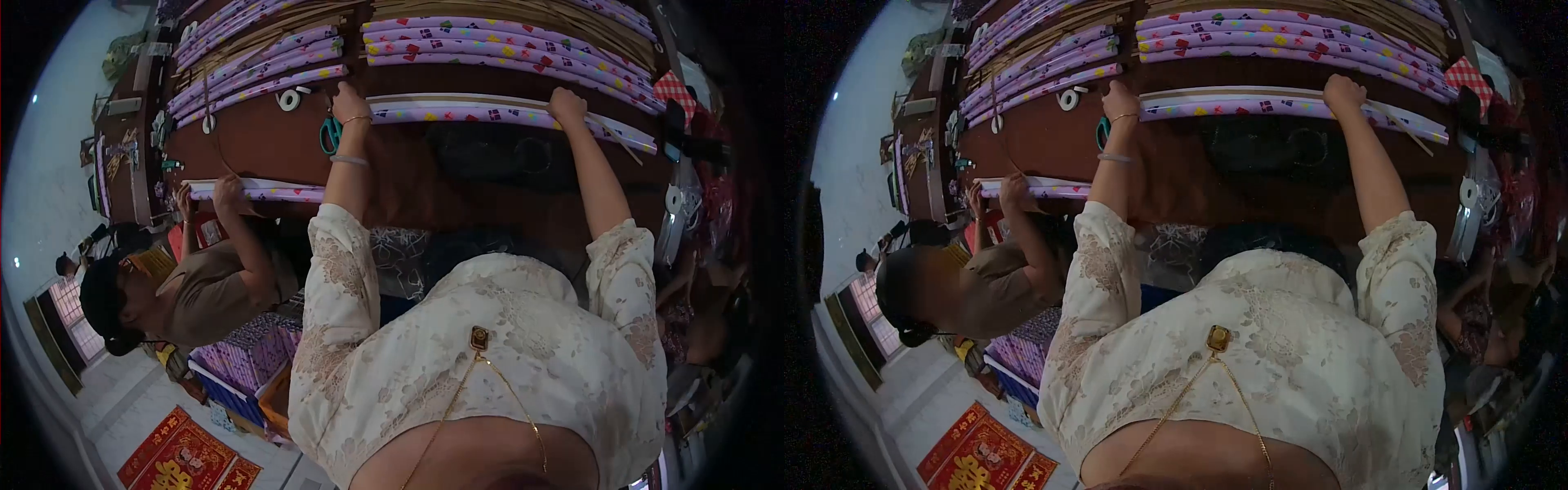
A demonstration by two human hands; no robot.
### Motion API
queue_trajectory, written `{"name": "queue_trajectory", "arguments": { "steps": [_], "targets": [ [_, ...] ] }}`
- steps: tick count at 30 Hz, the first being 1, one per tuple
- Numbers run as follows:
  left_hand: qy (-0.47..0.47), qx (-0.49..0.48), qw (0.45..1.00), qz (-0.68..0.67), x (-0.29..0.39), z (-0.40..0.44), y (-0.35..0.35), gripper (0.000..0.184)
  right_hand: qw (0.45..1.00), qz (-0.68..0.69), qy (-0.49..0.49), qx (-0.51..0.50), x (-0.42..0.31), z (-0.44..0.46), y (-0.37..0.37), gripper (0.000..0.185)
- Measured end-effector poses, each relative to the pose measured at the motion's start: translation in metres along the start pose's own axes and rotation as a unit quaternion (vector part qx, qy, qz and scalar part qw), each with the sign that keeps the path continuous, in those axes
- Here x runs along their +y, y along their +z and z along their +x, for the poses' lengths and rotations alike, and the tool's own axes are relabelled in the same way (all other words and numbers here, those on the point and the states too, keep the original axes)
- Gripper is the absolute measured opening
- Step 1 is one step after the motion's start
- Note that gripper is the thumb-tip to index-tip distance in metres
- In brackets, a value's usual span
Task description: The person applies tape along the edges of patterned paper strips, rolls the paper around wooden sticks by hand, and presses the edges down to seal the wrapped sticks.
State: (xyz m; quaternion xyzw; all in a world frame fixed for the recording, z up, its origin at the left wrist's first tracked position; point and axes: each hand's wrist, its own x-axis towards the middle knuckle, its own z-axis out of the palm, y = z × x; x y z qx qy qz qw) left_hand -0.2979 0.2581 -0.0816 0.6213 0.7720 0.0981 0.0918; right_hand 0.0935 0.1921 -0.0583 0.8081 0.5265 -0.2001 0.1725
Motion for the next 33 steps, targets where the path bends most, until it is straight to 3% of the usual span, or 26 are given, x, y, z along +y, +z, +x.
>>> {"name": "queue_trajectory", "arguments": {
  "steps": [5,9,12,13,15,19,21,22,24,26,30,33],
  "targets": [
    [0.035,0.013,0.984,0.175,0.01,-0.006,-0.002,0.019,0.999,0.033,0.012,0.01,-0.001,-0.005,0.001,0.023],
    [0.062,0.024,0.974,0.217,0.01,-0.008,-0.003,0.024,0.999,0.012,-0.003,0.04,0.004,0.003,0.011,0.025],
    [0.006,0.068,0.987,0.145,0.002,-0.008,-0.005,0.042,0.998,0.015,-0.005,0.053,0.003,0.001,0.011,0.024],
    [0.007,0.071,0.987,0.146,0.0,-0.007,-0.007,0.042,0.998,0.018,-0.006,0.054,0.002,-0.002,0.008,0.024],
    [-0.059,0.013,0.998,0.022,-0.003,-0.008,-0.013,0.038,0.999,0.044,0.009,0.011,-0.002,-0.008,0.001,0.022],
    [-0.063,0.021,0.997,-0.033,-0.008,-0.014,-0.004,0.03,1.0,0.022,-0.003,-0.002,-0.004,-0.005,0.004,0.023],
    [0.053,0.127,0.988,-0.064,-0.01,-0.012,0.011,0.02,0.999,0.03,-0.002,0.029,-0.005,-0.005,0.005,0.023],
    [0.051,0.129,0.988,-0.063,-0.002,-0.018,0.008,0.02,0.999,0.029,-0.005,0.03,-0.004,-0.003,0.007,0.023],
    [0.222,0.184,0.954,-0.077,0.023,-0.029,0.002,0.023,0.999,0.027,-0.004,0.025,-0.004,0.001,0.008,0.023],
    [0.272,0.194,0.939,-0.088,0.053,-0.044,0.005,0.022,1.0,0.02,-0.005,0.017,-0.008,-0.001,0.006,0.024],
    [0.296,0.108,0.938,-0.141,0.105,-0.075,0.027,0.014,0.999,0.023,-0.007,0.028,-0.01,0.0,0.006,0.026],
    [0.307,-0.031,0.936,-0.171,0.123,-0.085,0.047,0.007,0.999,0.024,-0.005,0.03,-0.01,0.002,0.009,0.027]
  ]
}}
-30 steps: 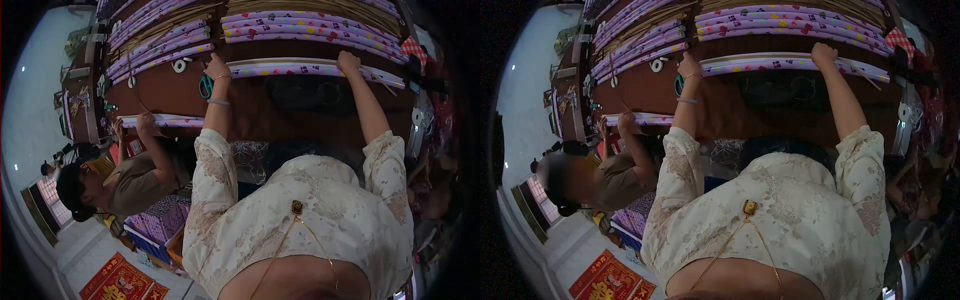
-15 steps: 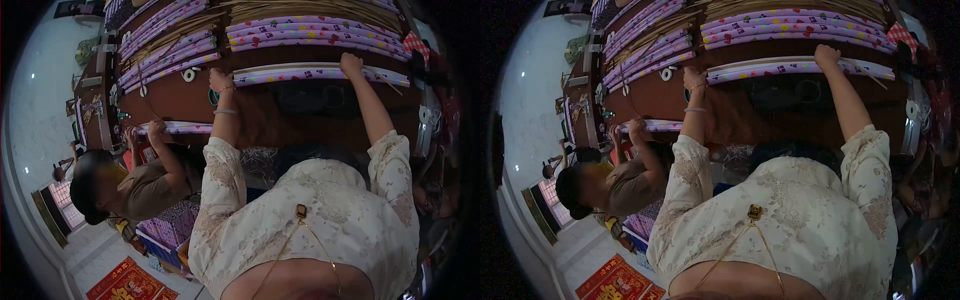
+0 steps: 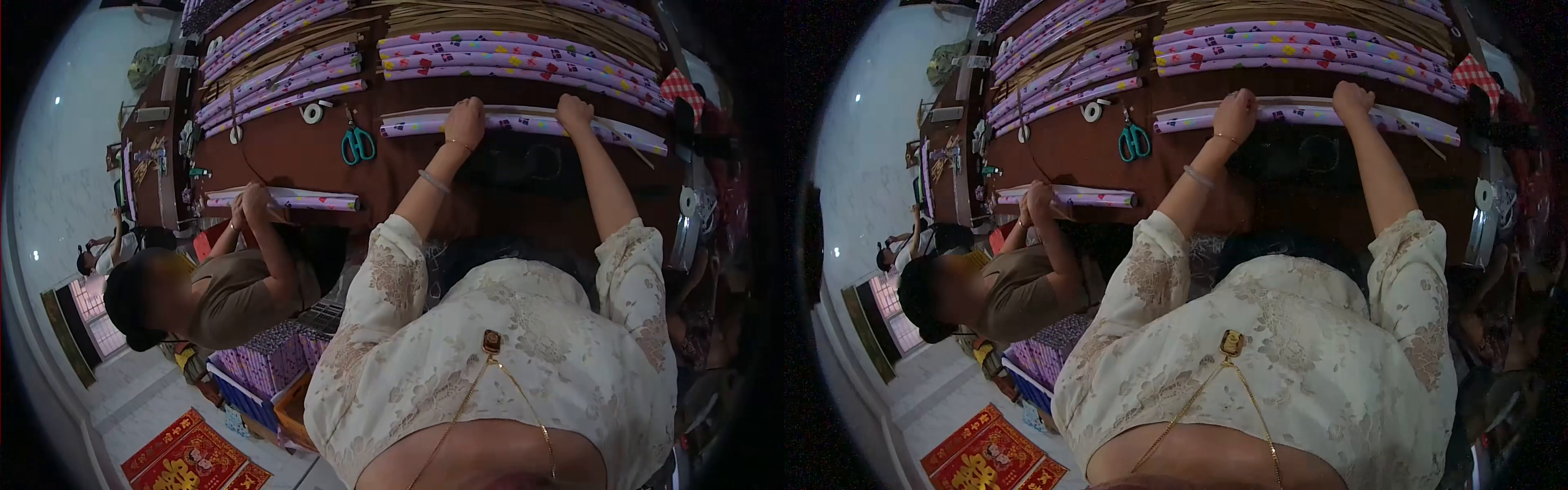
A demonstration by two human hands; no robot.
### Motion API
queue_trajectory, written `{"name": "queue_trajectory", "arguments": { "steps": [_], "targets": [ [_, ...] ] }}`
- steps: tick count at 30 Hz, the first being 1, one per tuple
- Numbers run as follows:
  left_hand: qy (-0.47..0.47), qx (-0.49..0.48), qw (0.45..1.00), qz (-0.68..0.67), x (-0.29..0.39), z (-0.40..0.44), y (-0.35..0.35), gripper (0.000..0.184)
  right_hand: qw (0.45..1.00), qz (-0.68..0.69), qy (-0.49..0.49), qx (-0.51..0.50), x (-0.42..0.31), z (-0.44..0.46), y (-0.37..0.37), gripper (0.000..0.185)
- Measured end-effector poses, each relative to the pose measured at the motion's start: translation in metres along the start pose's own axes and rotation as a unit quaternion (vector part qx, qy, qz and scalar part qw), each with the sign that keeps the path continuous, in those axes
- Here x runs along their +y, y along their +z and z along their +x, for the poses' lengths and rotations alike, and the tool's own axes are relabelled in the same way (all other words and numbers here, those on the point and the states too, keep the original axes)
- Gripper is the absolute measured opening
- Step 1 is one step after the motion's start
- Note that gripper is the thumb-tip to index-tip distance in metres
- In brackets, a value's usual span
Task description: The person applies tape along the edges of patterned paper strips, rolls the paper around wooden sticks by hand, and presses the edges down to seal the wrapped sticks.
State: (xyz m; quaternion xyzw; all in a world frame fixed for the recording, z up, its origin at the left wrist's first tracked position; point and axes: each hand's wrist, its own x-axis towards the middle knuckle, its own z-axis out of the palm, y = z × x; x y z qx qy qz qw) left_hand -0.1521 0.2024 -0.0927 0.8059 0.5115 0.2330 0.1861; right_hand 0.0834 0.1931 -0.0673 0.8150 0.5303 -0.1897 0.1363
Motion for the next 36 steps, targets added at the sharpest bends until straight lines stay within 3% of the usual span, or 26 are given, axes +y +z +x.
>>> {"name": "queue_trajectory", "arguments": {
  "steps": [3,9,13,15,19,22,24,26,30,33,35,36],
  "targets": [
    [-0.07,-0.068,0.995,0.037,-0.011,0.009,0.011,0.01,1.0,0.0,-0.003,0.019,-0.002,-0.004,-0.001,0.026],
    [-0.099,-0.087,0.991,0.019,-0.038,0.023,0.014,0.013,1.0,-0.005,0.004,0.0,-0.005,-0.001,0.002,0.023],
    [-0.086,-0.042,0.995,-0.021,-0.054,0.021,0.002,0.012,1.0,0.008,0.01,0.003,-0.004,-0.002,0.003,0.021],
    [-0.141,-0.054,0.988,0.014,-0.062,0.018,-0.011,0.011,0.999,0.014,0.009,0.044,-0.004,-0.003,0.006,0.019],
    [-0.192,-0.037,0.979,0.063,-0.096,0.016,-0.026,0.009,1.0,-0.001,0.003,0.03,-0.004,-0.004,0.003,0.018],
    [-0.191,-0.066,0.978,0.045,-0.104,0.015,-0.047,0.014,1.0,-0.016,0.007,-0.002,-0.004,-0.002,0.003,0.018],
    [-0.188,-0.075,0.979,0.038,-0.117,0.014,-0.051,0.025,0.999,0.006,0.007,0.037,-0.003,-0.006,0.002,0.018],
    [-0.18,-0.032,0.976,0.121,-0.136,0.011,-0.05,0.033,0.999,0.009,0.006,0.045,-0.001,-0.007,0.003,0.018],
    [-0.281,-0.002,0.949,0.142,-0.142,0.005,-0.079,0.042,0.999,0.011,0.008,0.034,0.0,-0.004,0.005,0.019],
    [-0.3,0.001,0.941,0.156,-0.163,0.003,-0.084,0.046,1.0,0.014,0.009,0.009,-0.002,-0.008,-0.002,0.019],
    [-0.303,-0.011,0.948,0.094,-0.156,0.001,-0.091,0.04,1.0,0.011,0.011,0.015,-0.001,-0.008,-0.001,0.018],
    [-0.26,0.014,0.949,0.18,-0.162,0.002,-0.081,0.027,1.0,0.01,0.006,0.021,-0.001,-0.008,0.001,0.018]
  ]
}}
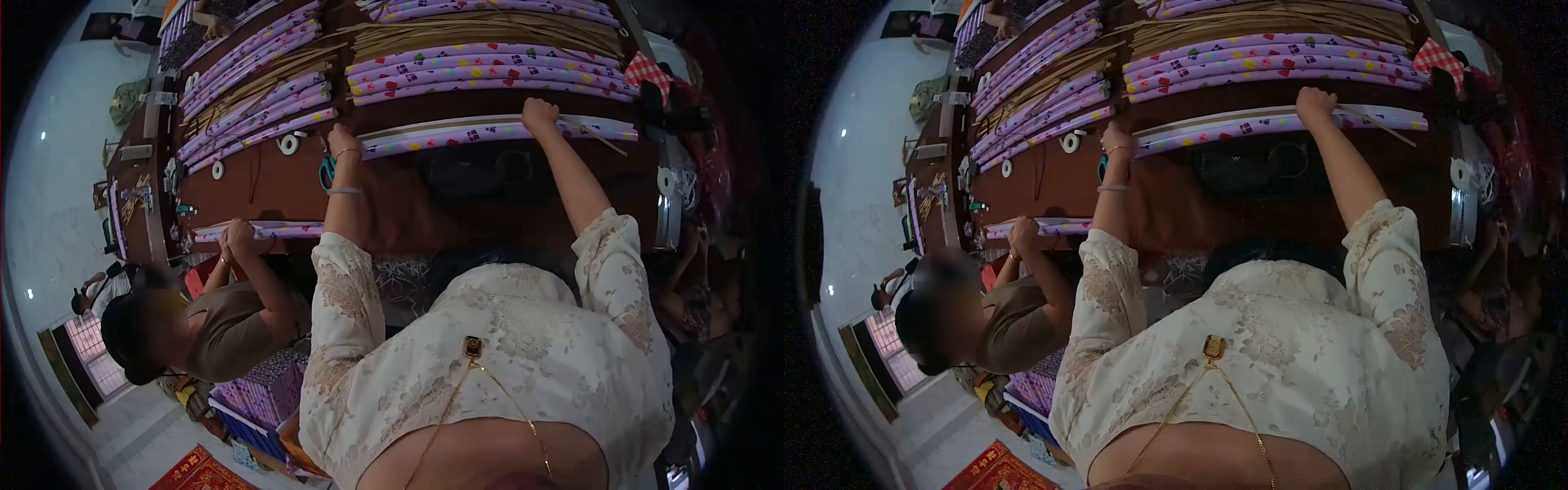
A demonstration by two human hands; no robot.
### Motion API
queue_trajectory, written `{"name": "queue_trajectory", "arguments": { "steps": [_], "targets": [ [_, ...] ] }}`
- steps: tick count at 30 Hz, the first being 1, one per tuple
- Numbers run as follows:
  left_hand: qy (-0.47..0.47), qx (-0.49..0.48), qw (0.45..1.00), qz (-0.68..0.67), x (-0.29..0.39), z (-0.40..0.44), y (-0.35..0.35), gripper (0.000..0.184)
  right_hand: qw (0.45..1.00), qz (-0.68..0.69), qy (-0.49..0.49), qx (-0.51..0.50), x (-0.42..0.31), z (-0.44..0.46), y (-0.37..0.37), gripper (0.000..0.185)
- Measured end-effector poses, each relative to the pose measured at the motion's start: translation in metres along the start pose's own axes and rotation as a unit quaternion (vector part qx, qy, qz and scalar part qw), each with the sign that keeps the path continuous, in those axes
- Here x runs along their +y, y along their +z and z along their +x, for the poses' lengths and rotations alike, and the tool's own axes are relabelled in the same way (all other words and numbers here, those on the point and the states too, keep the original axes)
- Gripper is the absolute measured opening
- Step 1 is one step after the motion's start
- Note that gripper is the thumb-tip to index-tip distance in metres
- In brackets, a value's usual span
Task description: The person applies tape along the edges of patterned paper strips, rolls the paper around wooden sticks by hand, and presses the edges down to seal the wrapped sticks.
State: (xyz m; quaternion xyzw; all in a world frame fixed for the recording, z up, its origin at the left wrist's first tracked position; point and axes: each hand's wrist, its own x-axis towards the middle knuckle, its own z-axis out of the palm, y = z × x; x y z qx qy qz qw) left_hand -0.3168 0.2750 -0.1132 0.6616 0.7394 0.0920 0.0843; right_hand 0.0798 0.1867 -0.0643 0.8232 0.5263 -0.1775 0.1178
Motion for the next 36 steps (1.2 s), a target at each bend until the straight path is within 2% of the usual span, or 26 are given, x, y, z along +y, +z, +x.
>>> {"name": "queue_trajectory", "arguments": {
  "steps": [1,3,4,6,7,9,11,14,15,17,21,22,25,31,32,35,36],
  "targets": [
    [0.004,-0.005,1.0,-0.006,0.017,-0.008,-0.007,0.027,1.0,-0.004,0.008,0.0,0.0,-0.001,-0.001,0.018],
    [0.076,0.056,0.99,0.106,0.056,-0.024,-0.022,0.009,1.0,0.019,0.004,0.0,-0.001,-0.001,-0.002,0.018],
    [0.142,0.102,0.974,0.142,0.071,-0.03,-0.019,0.005,1.0,0.016,0.009,-0.001,-0.001,0.0,-0.001,0.018],
    [0.242,0.13,0.957,0.089,0.103,-0.04,-0.01,0.005,1.0,0.003,0.004,-0.016,-0.001,0.002,0.0,0.018],
    [0.256,0.092,0.962,0.024,0.124,-0.048,-0.007,0.007,1.0,0.014,0.003,-0.004,-0.002,-0.001,-0.002,0.019],
    [0.242,-0.017,0.964,-0.111,0.166,-0.066,-0.005,0.012,1.0,0.013,0.003,0.011,-0.001,-0.001,0.002,0.019],
    [0.205,-0.113,0.962,-0.144,0.202,-0.078,0.004,0.021,1.0,0.023,0.001,0.015,-0.001,-0.001,0.001,0.021],
    [0.21,-0.175,0.953,-0.131,0.232,-0.078,0.036,0.015,1.0,0.027,0.001,0.01,-0.005,0.001,0.004,0.021],
    [0.209,-0.172,0.953,-0.136,0.235,-0.075,0.043,0.015,1.0,0.013,-0.005,-0.017,-0.006,0.001,0.001,0.02],
    [0.204,-0.2,0.955,-0.085,0.239,-0.074,0.058,0.016,1.0,0.017,-0.01,-0.003,-0.009,-0.003,0.0,0.019],
    [0.144,-0.215,0.959,-0.117,0.233,-0.079,0.042,0.008,0.998,0.03,-0.041,0.024,-0.007,-0.009,0.005,0.015],
    [0.124,-0.194,0.963,-0.143,0.229,-0.08,0.043,0.004,0.997,0.04,-0.057,0.03,-0.007,-0.011,0.008,0.014],
    [0.092,-0.196,0.964,-0.156,0.222,-0.081,0.046,0.006,0.995,0.048,-0.092,0.003,0.0,-0.016,0.007,0.013],
    [0.093,-0.216,0.964,-0.123,0.219,-0.086,0.029,0.007,0.986,0.039,-0.157,0.034,0.01,-0.014,0.021,0.018],
    [0.093,-0.206,0.967,-0.115,0.215,-0.083,0.04,0.024,0.979,0.042,-0.185,0.071,0.013,-0.017,0.021,0.019],
    [0.097,-0.228,0.962,-0.118,0.204,-0.08,0.035,0.024,0.981,0.023,-0.172,0.091,0.026,-0.015,0.025,0.025],
    [0.094,-0.199,0.969,-0.113,0.2,-0.076,0.05,0.025,0.986,0.041,-0.151,0.057,0.034,-0.016,0.02,0.031]
  ]
}}
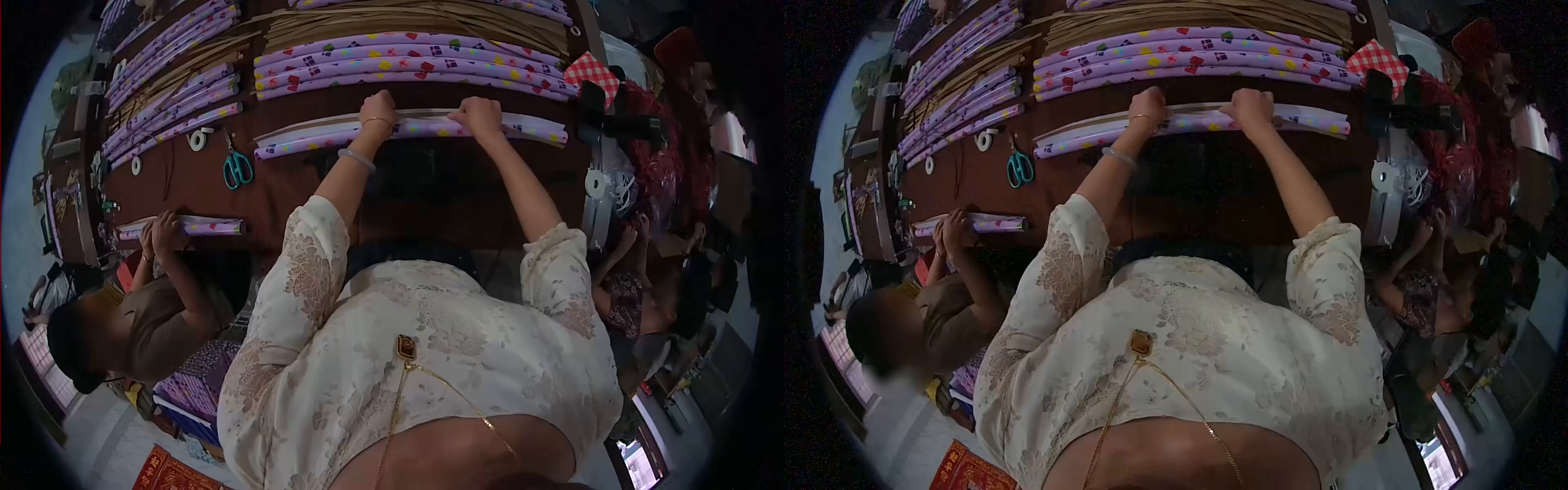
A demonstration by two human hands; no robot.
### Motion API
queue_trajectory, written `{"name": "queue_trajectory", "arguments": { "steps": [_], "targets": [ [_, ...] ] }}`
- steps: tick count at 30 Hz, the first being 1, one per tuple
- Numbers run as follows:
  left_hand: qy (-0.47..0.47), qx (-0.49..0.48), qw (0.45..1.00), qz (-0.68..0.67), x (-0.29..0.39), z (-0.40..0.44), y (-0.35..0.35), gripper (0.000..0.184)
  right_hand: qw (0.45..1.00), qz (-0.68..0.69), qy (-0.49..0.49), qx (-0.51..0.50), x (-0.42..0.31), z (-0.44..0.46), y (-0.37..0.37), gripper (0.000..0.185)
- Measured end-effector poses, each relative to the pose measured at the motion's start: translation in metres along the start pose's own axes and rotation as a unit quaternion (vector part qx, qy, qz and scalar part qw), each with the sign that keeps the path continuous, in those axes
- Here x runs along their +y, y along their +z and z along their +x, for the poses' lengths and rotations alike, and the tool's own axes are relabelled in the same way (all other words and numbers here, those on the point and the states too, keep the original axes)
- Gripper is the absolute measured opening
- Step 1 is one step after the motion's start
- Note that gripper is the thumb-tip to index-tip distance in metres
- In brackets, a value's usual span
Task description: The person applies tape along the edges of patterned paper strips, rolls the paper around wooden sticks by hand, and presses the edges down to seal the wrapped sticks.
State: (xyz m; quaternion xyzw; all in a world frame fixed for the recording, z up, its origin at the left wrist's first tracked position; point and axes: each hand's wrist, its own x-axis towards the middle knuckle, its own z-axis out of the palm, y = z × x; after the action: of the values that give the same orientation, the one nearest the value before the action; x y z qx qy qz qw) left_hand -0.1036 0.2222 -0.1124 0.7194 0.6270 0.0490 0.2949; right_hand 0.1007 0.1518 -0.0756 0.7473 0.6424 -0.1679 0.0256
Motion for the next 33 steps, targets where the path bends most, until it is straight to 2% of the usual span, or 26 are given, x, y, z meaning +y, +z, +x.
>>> {"name": "queue_trajectory", "arguments": {
  "steps": [3,7,11,13,17,19,21,23,25,29,33],
  "targets": [
    [-0.011,-0.025,1.0,0.011,-0.002,0.001,-0.003,0.018,1.0,0.018,-0.009,0.017,0.029,-0.011,0.0,0.028],
    [0.009,-0.063,0.998,0.023,0.0,-0.007,-0.017,0.02,0.998,0.012,0.013,0.059,0.075,-0.027,-0.005,0.026],
    [-0.013,-0.055,0.997,0.056,-0.004,-0.003,-0.014,0.019,0.995,0.081,0.047,0.031,0.1,-0.036,-0.011,0.027],
    [-0.026,-0.033,0.997,0.061,-0.009,-0.001,-0.01,0.033,0.995,-0.065,-0.015,0.071,0.095,-0.043,-0.016,0.026],
    [-0.022,-0.035,0.998,0.054,-0.011,0.001,-0.01,0.032,0.99,-0.075,-0.017,0.114,0.105,-0.044,-0.02,0.028],
    [-0.019,-0.039,0.997,0.06,-0.011,0.0,-0.012,0.031,0.995,-0.075,0.003,0.063,0.108,-0.046,-0.02,0.028],
    [-0.016,-0.039,0.997,0.064,-0.01,0.0,-0.013,0.031,0.996,-0.07,0.019,0.055,0.114,-0.048,-0.022,0.027],
    [-0.011,-0.051,0.996,0.07,-0.009,0.002,-0.012,0.015,0.996,-0.065,0.033,0.049,0.123,-0.048,-0.023,0.027],
    [-0.009,-0.054,0.996,0.072,-0.005,-0.002,-0.016,0.018,0.988,-0.121,0.025,0.092,0.132,-0.049,-0.02,0.026],
    [-0.002,-0.042,0.996,0.074,-0.012,0.004,-0.012,0.028,0.989,-0.112,0.059,0.077,0.143,-0.054,-0.028,0.024],
    [0.014,-0.039,0.996,0.074,-0.01,0.002,-0.015,0.024,0.987,-0.079,0.104,0.095,0.161,-0.056,-0.015,0.024]
  ]
}}
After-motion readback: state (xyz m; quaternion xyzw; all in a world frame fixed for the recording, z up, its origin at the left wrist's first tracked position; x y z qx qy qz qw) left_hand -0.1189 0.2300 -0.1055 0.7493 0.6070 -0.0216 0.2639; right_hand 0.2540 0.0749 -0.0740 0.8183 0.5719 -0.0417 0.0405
